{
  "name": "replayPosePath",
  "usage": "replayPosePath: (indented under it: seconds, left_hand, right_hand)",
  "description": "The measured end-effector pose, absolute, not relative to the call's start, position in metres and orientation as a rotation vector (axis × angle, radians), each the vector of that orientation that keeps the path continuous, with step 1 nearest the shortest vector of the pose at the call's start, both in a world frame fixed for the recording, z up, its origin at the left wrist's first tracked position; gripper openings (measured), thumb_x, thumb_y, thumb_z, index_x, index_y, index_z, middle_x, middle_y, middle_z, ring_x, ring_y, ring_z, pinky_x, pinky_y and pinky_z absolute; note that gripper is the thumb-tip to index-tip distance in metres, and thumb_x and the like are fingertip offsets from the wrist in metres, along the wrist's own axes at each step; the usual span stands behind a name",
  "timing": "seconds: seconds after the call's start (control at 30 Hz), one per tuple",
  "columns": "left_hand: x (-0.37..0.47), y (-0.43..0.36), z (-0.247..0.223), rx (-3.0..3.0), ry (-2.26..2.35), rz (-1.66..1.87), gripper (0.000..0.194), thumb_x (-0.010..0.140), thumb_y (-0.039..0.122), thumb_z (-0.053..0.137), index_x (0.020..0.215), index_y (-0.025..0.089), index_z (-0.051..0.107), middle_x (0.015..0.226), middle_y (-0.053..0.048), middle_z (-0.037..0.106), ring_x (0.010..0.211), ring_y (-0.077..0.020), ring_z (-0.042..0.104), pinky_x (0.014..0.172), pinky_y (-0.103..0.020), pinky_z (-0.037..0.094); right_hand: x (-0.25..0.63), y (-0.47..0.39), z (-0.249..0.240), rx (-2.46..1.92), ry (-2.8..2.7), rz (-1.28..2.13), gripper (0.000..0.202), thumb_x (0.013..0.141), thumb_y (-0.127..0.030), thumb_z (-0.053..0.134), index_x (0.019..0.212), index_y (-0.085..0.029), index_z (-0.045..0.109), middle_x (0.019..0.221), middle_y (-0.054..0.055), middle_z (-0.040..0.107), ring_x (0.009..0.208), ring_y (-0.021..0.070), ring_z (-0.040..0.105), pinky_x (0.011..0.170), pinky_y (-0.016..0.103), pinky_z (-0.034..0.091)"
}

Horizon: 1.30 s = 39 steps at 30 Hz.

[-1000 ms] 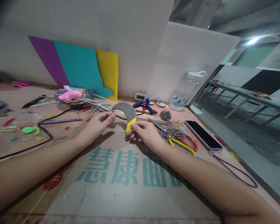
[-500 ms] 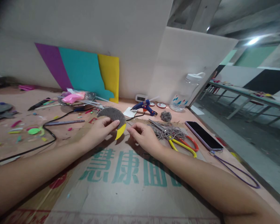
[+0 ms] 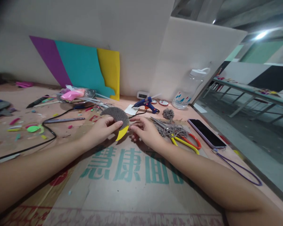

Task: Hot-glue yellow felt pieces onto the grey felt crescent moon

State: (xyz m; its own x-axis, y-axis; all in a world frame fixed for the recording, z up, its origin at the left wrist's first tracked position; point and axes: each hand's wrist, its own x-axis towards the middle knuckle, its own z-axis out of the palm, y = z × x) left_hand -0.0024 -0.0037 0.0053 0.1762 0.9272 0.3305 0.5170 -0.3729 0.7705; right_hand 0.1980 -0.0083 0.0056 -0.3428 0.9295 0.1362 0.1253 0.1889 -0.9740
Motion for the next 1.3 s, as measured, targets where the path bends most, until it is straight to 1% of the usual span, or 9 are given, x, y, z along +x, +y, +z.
replayPosePath:
  seconds: [0.1,0.17,0.33,0.6,0.8,0.93,1.03,1.17,1.3]
  left_hand:
    - [-0.002,-0.002,0.003,1.965,1.328,1.07,0.043,0.083,0.054,0.054,0.058,0.019,0.05,0.06,0.001,0.052,0.061,-0.0156,0.05,0.057,-0.028,0.033]
    - [-0.002,-0.001,0.003,1.984,1.311,1.048,0.043,0.082,0.054,0.054,0.056,0.019,0.05,0.058,0.001,0.05,0.06,-0.015,0.048,0.056,-0.028,0.032]
    - [-0.001,0.0,0.004,1.972,1.303,0.959,0.047,0.081,0.054,0.054,0.052,0.019,0.044,0.054,0.002,0.044,0.054,-0.0129,0.044,0.052,-0.027,0.029]
    - [-0.004,0.003,-0.001,1.911,1.22,0.914,0.046,0.081,0.057,0.053,0.059,0.017,0.054,0.056,0.0,0.051,0.051,-0.0128,0.047,0.047,-0.025,0.03]
    - [-0.005,0.006,-0.003,1.894,1.206,0.944,0.047,0.081,0.059,0.054,0.062,0.016,0.055,0.059,-0.001,0.056,0.056,-0.0143,0.052,0.05,-0.025,0.036]
    - [-0.005,0.004,-0.001,1.865,1.198,0.946,0.045,0.081,0.058,0.055,0.068,0.015,0.059,0.067,-0.004,0.063,0.062,-0.0162,0.056,0.054,-0.026,0.04]
    - [-0.005,0.003,-0.001,1.835,1.189,0.924,0.044,0.08,0.057,0.056,0.067,0.016,0.06,0.065,-0.003,0.061,0.058,-0.0154,0.054,0.051,-0.026,0.039]
    - [-0.005,0.005,-0.005,1.782,1.185,0.954,0.045,0.081,0.058,0.057,0.065,0.017,0.057,0.063,-0.003,0.059,0.057,-0.0151,0.054,0.05,-0.026,0.038]
    - [-0.007,0.007,-0.006,1.823,1.234,0.972,0.046,0.082,0.06,0.056,0.065,0.017,0.057,0.067,-0.004,0.061,0.064,-0.0167,0.058,0.056,-0.027,0.041]
  right_hand:
    - [0.199,-0.007,0.006,-1.086,-1.69,1.186,0.019,0.082,-0.035,0.065,0.09,-0.019,0.058,0.065,-0.003,0.062,0.049,0.0107,0.057,0.047,0.023,0.047]
    - [0.2,-0.007,0.006,-1.115,-1.713,1.126,0.02,0.081,-0.038,0.065,0.082,-0.019,0.057,0.06,-0.004,0.058,0.047,0.0098,0.053,0.045,0.022,0.044]
    - [0.201,-0.006,0.007,-1.132,-1.736,1.055,0.024,0.08,-0.042,0.065,0.081,-0.019,0.057,0.057,-0.005,0.054,0.045,0.0092,0.05,0.043,0.021,0.04]
    - [0.199,-0.007,0.009,-1.12,-1.72,1.087,0.023,0.077,-0.041,0.066,0.078,-0.019,0.059,0.054,-0.005,0.053,0.043,0.0091,0.047,0.041,0.022,0.037]
    - [0.201,-0.009,0.007,-1.071,-1.717,1.16,0.024,0.082,-0.04,0.064,0.092,-0.018,0.068,0.053,-0.003,0.055,0.044,0.0112,0.048,0.043,0.024,0.037]
    - [0.201,-0.011,0.005,-0.904,-1.524,1.428,0.03,0.084,-0.036,0.061,0.11,-0.022,0.065,0.068,0.0,0.064,0.055,0.014,0.058,0.051,0.027,0.044]
    - [0.201,-0.008,0.006,-0.817,-1.429,1.603,0.032,0.085,-0.035,0.054,0.111,-0.019,0.063,0.063,0.001,0.061,0.055,0.0164,0.058,0.049,0.028,0.045]
    - [0.205,-0.001,0.008,-0.921,-1.296,1.362,0.024,0.08,-0.03,0.062,0.101,-0.019,0.062,0.069,-0.002,0.058,0.048,0.0094,0.048,0.043,0.022,0.039]
    - [0.208,0.0,0.01,-0.991,-1.376,1.031,0.018,0.083,-0.035,0.066,0.092,-0.02,0.062,0.056,-0.008,0.045,0.041,0.0061,0.036,0.04,0.02,0.028]
